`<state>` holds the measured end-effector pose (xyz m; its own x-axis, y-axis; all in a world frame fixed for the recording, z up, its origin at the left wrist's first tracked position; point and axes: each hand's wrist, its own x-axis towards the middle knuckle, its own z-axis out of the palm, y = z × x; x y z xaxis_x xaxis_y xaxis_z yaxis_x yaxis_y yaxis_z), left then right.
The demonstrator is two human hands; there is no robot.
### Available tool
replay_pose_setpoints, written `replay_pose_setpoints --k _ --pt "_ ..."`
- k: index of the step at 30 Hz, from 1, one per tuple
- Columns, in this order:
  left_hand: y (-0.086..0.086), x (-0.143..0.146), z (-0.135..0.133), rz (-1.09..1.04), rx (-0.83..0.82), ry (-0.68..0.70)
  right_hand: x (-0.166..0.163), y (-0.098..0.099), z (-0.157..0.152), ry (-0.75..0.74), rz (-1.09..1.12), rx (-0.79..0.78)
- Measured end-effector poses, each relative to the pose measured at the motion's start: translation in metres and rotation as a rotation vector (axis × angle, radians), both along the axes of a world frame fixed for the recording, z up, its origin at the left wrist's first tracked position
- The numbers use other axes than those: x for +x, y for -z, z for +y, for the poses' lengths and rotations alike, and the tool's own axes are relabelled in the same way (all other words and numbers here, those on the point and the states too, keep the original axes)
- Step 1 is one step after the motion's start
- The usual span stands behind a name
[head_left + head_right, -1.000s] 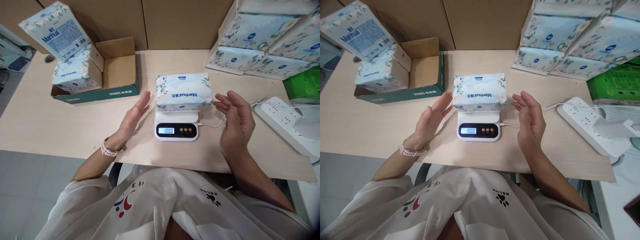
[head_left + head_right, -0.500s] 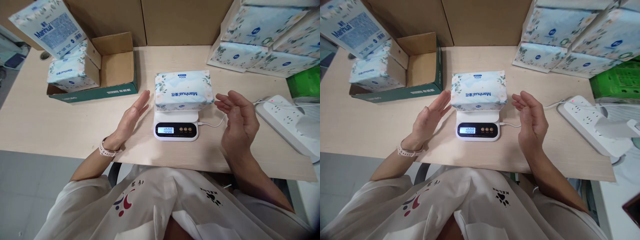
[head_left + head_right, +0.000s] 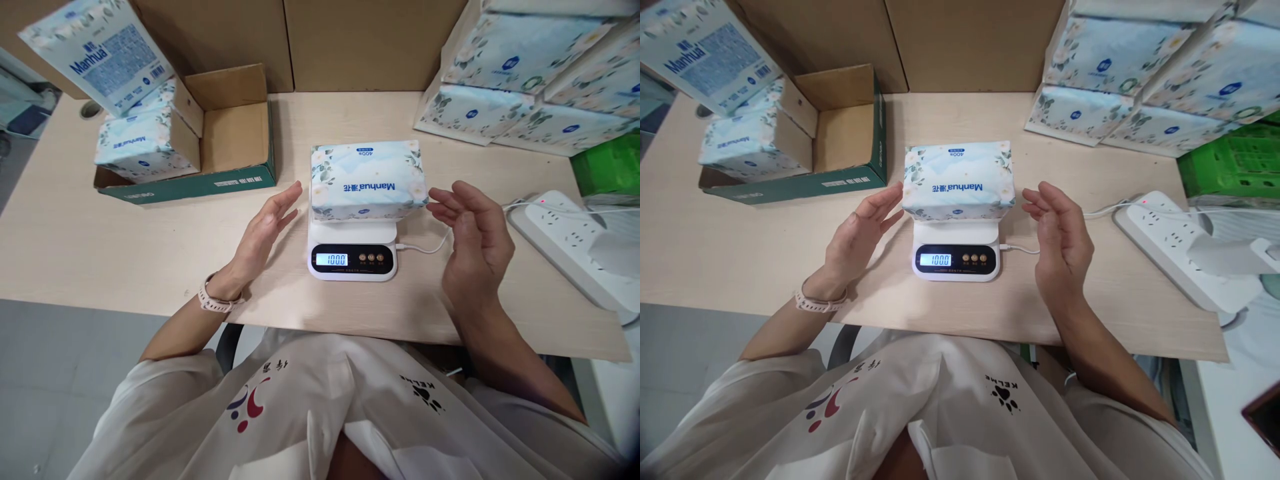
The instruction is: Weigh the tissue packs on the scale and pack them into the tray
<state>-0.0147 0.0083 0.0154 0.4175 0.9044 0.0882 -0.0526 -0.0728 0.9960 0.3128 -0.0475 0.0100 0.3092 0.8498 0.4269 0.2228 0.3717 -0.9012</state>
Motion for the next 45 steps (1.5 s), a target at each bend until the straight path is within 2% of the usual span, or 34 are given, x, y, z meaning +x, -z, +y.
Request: replay_pose_setpoints --k 5,22,33,37,41,45 --pt "-0.003 0.002 -0.001 -0.037 0.005 -0.056 -0.001 -0.001 0.001 0.002 0.001 0.007" --pt "0.0 0.001 -0.001 -0.067 -0.016 -0.062 -0.001 -0.003 0.002 0.015 -0.003 0.003" --pt "-0.011 0.007 -0.003 -0.015 -0.031 -0.102 -0.005 -0.006 -0.001 0.056 -0.028 -0.068" --pt "-0.006 0.006 -0.002 -0.013 -0.033 -0.114 -0.006 -0.005 0.001 0.057 -0.003 -0.062" --pt "0.007 0.0 0.0 0.008 -0.006 -0.129 0.001 0.003 0.006 0.045 -0.05 -0.109" --pt "0.017 -0.01 0.007 0.159 0.034 0.018 0.003 0.012 0.018 -0.036 -0.095 -0.248"
